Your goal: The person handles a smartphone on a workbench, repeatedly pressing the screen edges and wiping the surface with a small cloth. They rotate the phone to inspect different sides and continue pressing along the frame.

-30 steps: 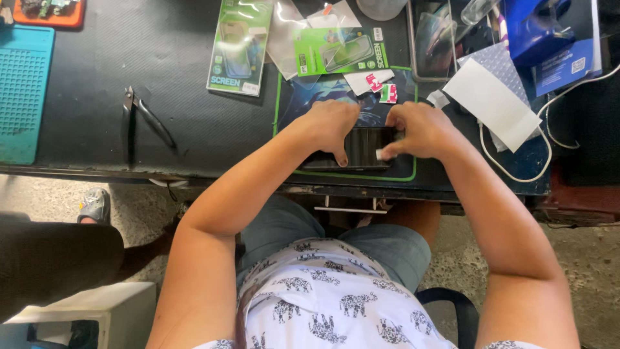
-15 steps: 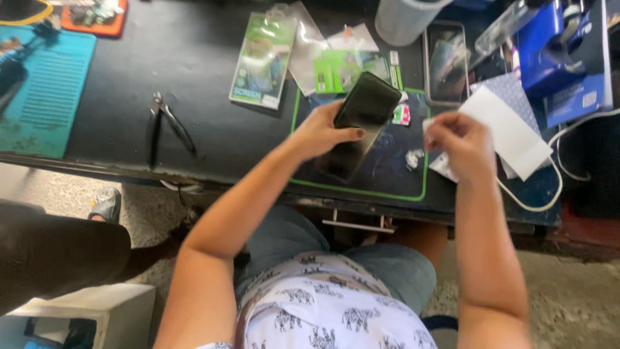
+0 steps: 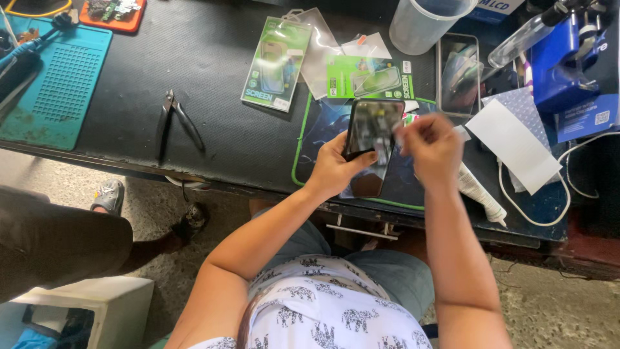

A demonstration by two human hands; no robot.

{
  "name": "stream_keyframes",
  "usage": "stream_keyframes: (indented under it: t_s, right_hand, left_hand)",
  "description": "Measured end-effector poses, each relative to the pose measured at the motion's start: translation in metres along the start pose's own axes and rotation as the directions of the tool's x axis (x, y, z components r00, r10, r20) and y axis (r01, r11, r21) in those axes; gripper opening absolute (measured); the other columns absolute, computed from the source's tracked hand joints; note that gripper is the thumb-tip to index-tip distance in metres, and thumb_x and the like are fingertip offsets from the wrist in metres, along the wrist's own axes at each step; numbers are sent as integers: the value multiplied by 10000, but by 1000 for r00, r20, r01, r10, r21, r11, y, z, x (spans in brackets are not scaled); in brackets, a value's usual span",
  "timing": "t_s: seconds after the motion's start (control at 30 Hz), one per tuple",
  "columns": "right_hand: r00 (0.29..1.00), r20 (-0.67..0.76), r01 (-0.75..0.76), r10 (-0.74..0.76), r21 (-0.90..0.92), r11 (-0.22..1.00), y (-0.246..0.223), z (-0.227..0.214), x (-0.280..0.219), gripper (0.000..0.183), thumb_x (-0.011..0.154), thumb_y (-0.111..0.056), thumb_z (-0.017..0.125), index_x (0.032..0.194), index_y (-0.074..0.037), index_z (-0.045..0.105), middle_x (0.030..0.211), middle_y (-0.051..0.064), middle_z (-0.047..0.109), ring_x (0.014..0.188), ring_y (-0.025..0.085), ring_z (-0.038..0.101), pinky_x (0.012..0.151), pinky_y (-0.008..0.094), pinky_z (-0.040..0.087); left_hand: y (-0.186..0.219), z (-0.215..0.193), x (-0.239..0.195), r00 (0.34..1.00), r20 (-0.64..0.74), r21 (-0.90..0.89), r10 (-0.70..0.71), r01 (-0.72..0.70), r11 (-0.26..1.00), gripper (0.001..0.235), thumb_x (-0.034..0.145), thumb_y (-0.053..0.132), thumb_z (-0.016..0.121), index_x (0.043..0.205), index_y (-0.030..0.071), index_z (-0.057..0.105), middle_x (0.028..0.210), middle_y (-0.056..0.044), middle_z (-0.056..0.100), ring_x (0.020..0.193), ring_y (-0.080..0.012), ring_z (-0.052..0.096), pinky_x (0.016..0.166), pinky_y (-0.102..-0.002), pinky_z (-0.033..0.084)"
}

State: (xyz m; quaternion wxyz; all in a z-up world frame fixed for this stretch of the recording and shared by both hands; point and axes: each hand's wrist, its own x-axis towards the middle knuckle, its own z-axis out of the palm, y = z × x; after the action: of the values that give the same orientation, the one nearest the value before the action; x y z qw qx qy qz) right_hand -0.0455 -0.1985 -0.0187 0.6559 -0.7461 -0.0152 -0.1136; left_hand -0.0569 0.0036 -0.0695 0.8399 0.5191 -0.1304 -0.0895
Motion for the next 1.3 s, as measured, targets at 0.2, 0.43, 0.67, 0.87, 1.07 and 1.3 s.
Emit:
stream_keyframes:
  t_s: [0.2, 0.43, 0.67, 0.87, 1.07, 1.3]
  right_hand:
    - [949, 115, 303, -294, -602, 739, -6, -24, 27, 75, 1026, -52, 692, 1079, -32, 741, 1006, 116, 705, 901, 164, 664, 783, 292, 562]
    - [832, 464, -359, 304, 31, 933, 21, -33, -19, 267, 919, -116, 726, 1162, -15, 686, 1000, 23, 719, 873, 85, 677, 740, 252, 557]
    - [892, 346, -56, 290, -552, 832, 3, -47, -8, 249, 881, -131, 779, 1110, -34, 774, 916, 56, 723, 831, 179, 684, 753, 308, 537]
    - [938, 335, 304, -85, -683, 664, -22, -48, -26, 188, 861, -36, 767, 1047, -55, 779, 1002, 105, 743, 965, 311, 669, 840, 386, 533]
    - [858, 468, 488, -213, -612, 622, -30, -68, -40, 268, 806, 55, 710, 1029, -85, 759, 1131, 56, 755, 1067, 286, 680, 931, 371, 563]
    - [780, 618, 577, -100, -647, 499, -25, -83, -28, 354, 759, 35, 716, 1064, -139, 767, 1138, 25, 741, 1062, 310, 659, 892, 393, 558]
  left_hand:
    - [-3, -2, -1, 991, -120, 40, 61, -57, 998, 282, 918, 127, 835, 1127, 3, 694, 1023, -49, 766, 921, -103, 709, 853, -264, 588]
    - [14, -8, 10, 980, -197, -41, 25, -34, 999, 368, 873, 78, 816, 1175, -10, 625, 1029, -57, 748, 903, -115, 716, 803, -295, 590]
    - [57, -55, 5, 972, -44, 681, -230, 197, 705, 366, 814, 153, 820, 1097, 0, 645, 735, -104, 706, 636, -205, 677, 602, -349, 534]
    - [67, -49, 13, 976, 105, 958, -190, -48, 283, 449, 773, 335, 870, 1003, 12, 661, 789, -152, 724, 782, -341, 705, 707, -428, 547]
    - [79, -43, -2, 976, 181, 983, -122, -177, 40, 531, 725, 370, 874, 1119, 64, 693, 1096, -90, 706, 1123, -327, 605, 986, -613, 405]
    - [76, -41, -24, 976, 205, 978, -68, -202, 56, 573, 735, 301, 852, 1244, 92, 692, 1261, -25, 672, 1314, -320, 508, 1116, -773, 179]
